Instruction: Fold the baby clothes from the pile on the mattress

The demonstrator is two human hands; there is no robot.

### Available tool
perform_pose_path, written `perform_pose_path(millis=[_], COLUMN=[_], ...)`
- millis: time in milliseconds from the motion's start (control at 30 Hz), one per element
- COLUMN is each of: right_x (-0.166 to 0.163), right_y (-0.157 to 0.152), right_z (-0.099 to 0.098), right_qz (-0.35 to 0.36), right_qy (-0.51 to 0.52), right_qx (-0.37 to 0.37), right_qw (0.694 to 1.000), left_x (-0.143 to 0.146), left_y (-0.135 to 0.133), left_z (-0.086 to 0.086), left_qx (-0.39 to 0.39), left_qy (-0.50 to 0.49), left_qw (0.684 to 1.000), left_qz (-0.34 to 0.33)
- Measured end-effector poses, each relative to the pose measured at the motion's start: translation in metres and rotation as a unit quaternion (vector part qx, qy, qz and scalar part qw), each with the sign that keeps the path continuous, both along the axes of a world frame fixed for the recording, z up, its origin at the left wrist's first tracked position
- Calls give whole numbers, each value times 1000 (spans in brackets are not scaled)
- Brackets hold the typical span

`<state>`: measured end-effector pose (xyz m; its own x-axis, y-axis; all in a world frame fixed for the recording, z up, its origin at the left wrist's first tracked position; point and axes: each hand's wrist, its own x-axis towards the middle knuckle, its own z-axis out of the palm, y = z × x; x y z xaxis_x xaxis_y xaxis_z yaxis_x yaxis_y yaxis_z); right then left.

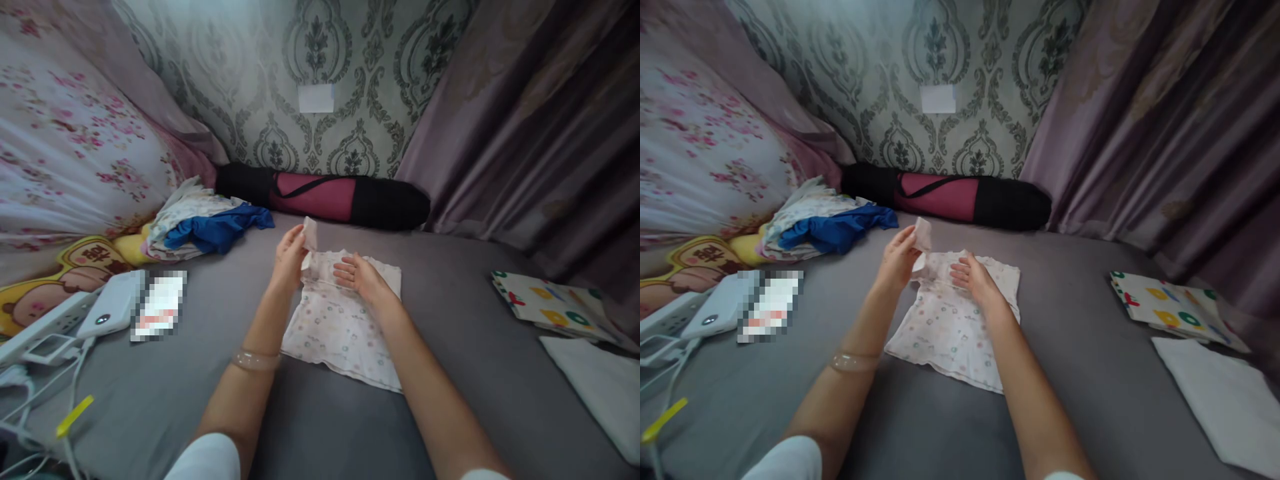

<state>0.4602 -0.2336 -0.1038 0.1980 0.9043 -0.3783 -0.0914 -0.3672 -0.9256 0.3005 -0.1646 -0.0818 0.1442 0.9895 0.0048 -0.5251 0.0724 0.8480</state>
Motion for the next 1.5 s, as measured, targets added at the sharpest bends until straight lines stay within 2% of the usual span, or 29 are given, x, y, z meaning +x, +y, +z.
perform_pose_path(millis=[133, 300, 433, 500, 600, 700, 800, 867, 967, 1133, 1233, 1400, 1500], right_x=[8, 16, 20, 20, 19, 17, 17, 19, 29, 51, 59, 67, 76], right_y=[-16, -21, -22, -22, -21, -19, -18, -18, -21, -28, -32, -32, -31], right_z=[0, -3, -4, -5, -10, -18, -21, -20, -14, -13, -15, -24, -36], right_qz=[-8, -22, -12, -5, -36, -119, -178, -182, -170, -130, -128, -149, -145], right_qy=[36, 45, 1, -56, -43, 49, 62, 48, 17, -66, -74, -121, -162], right_qx=[-11, -7, 14, 19, 21, 20, 41, 74, 102, 45, 18, -7, -2], right_qw=[999, 999, 1000, 998, 998, 991, 981, 979, 980, 988, 989, 981, 976], left_x=[29, 47, 52, 52, 45, 31, 12, 1, -5, -4, -3, -2, -1], left_y=[-17, -35, -46, -47, -41, -24, -3, 8, 16, 10, 6, 1, -2], left_z=[-25, -51, -59, -58, -52, -47, -48, -52, -62, -80, -85, -85, -83], left_qx=[46, 107, 134, 139, 151, 138, 117, 114, 127, 182, 227, 279, 287], left_qy=[96, 184, 164, 169, 203, 222, 244, 261, 292, 409, 464, 587, 633], left_qw=[992, 969, 950, 942, 945, 956, 962, 958, 948, 892, 851, 743, 698], left_qz=[-60, -123, -231, -253, -208, -133, -43, -3, -5, -67, -95, -160, -173])
